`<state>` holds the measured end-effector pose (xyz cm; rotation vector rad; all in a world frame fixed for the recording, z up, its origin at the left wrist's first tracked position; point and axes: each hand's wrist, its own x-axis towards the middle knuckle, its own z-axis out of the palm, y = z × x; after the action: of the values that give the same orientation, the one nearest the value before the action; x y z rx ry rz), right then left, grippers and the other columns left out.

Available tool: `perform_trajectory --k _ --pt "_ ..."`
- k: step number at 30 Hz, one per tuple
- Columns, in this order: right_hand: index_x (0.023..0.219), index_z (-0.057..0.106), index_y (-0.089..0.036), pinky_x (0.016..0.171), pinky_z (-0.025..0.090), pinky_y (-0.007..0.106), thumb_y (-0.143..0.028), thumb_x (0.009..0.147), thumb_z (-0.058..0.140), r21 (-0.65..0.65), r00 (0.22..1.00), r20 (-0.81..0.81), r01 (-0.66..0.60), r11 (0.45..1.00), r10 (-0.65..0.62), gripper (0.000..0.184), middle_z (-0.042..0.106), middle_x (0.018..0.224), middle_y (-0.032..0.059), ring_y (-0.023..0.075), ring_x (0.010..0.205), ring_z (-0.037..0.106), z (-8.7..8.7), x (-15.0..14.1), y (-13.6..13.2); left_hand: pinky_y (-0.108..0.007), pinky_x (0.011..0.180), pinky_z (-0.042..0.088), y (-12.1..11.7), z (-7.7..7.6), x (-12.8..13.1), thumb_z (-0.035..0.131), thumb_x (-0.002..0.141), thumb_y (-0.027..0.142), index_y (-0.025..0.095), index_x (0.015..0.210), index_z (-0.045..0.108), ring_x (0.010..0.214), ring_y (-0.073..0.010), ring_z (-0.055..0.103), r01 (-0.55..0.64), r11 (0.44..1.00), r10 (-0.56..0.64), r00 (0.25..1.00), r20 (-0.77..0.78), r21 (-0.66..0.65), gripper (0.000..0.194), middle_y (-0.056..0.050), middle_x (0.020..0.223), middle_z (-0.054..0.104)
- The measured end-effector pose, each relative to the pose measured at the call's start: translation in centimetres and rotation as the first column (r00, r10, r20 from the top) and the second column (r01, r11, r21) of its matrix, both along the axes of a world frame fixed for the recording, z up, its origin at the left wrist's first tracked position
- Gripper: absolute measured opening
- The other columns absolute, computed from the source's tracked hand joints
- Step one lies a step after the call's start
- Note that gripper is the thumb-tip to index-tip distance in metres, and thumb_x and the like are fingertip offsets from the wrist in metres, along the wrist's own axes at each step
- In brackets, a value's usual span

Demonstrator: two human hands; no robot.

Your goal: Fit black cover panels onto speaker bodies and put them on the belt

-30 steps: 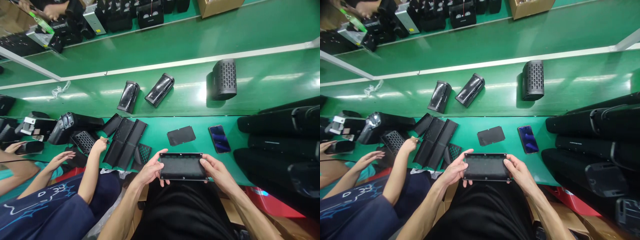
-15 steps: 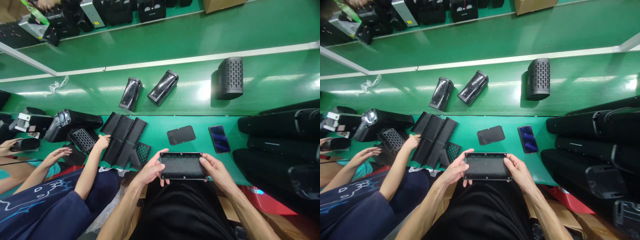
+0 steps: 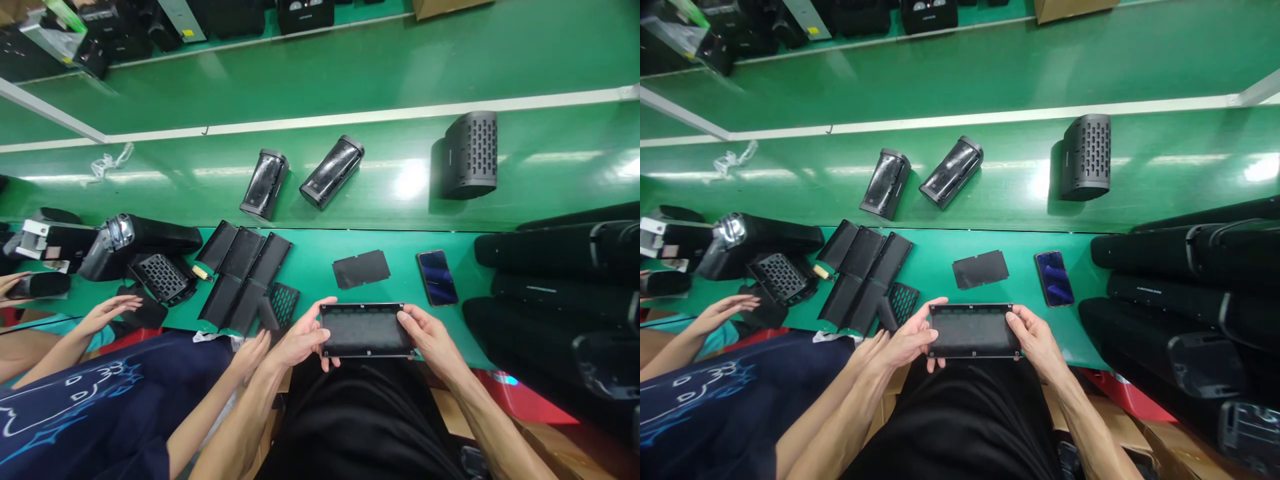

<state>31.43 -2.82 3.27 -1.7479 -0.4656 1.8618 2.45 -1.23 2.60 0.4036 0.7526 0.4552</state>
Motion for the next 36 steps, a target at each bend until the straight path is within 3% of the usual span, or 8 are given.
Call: perform_trajectory --k 11,18,27,36 --pt "0.089 0.055 -0.024 0.035 0.036 0.020 -0.072 0.069 0.079 -0.010 1.000 0.022 -0.003 1.000 0.003 0.057 0.054 0.057 -0.0077 0.0100 0.042 0.045 0.2 0.0 0.3 -0.024 0.048 0.060 0.1 -0.1 0.2 0.070 0.094 0.034 0.022 0.164 0.013 0.064 -0.0259 0.078 0.027 1.000 -0.027 0.999 -0.026 0.000 0.091 -0.007 0.074 0.076" --pt "0.093 0.056 -0.024 0.036 0.036 0.020 -0.074 0.072 0.077 -0.004 0.999 0.033 -0.012 1.000 0.013 0.058 0.055 0.058 -0.0080 0.0103 0.043 0.045 -0.3 0.2 0.1 -0.025 0.047 0.061 0.1 -0.5 0.1 0.069 0.094 0.033 0.024 0.163 0.016 0.065 -0.0265 0.078 0.024 1.000 -0.025 1.000 -0.012 -0.014 0.088 -0.008 0.082 0.077" --pt "0.102 0.056 -0.024 0.041 0.041 0.019 -0.065 0.076 0.082 0.029 0.998 -0.067 0.005 1.000 -0.003 0.055 0.066 0.065 -0.0055 0.0110 0.048 0.054 -0.8 0.9 -0.7 -0.025 0.049 0.062 0.1 -0.6 0.2 0.069 0.086 0.018 0.027 0.161 0.019 0.068 -0.0262 0.079 0.016 1.000 -0.016 1.000 0.025 -0.003 0.090 -0.006 0.087 0.075" --pt "0.101 0.058 -0.023 0.042 0.042 0.019 -0.064 0.078 0.083 0.045 0.998 -0.067 0.022 0.999 -0.019 0.053 0.066 0.065 -0.0056 0.0107 0.050 0.053 -1.5 1.0 -0.8 -0.024 0.051 0.061 0.2 -0.1 0.5 0.068 0.088 0.017 0.031 0.160 0.024 0.070 -0.0255 0.079 0.039 0.999 -0.039 0.999 -0.010 0.032 0.085 -0.006 0.087 0.076"
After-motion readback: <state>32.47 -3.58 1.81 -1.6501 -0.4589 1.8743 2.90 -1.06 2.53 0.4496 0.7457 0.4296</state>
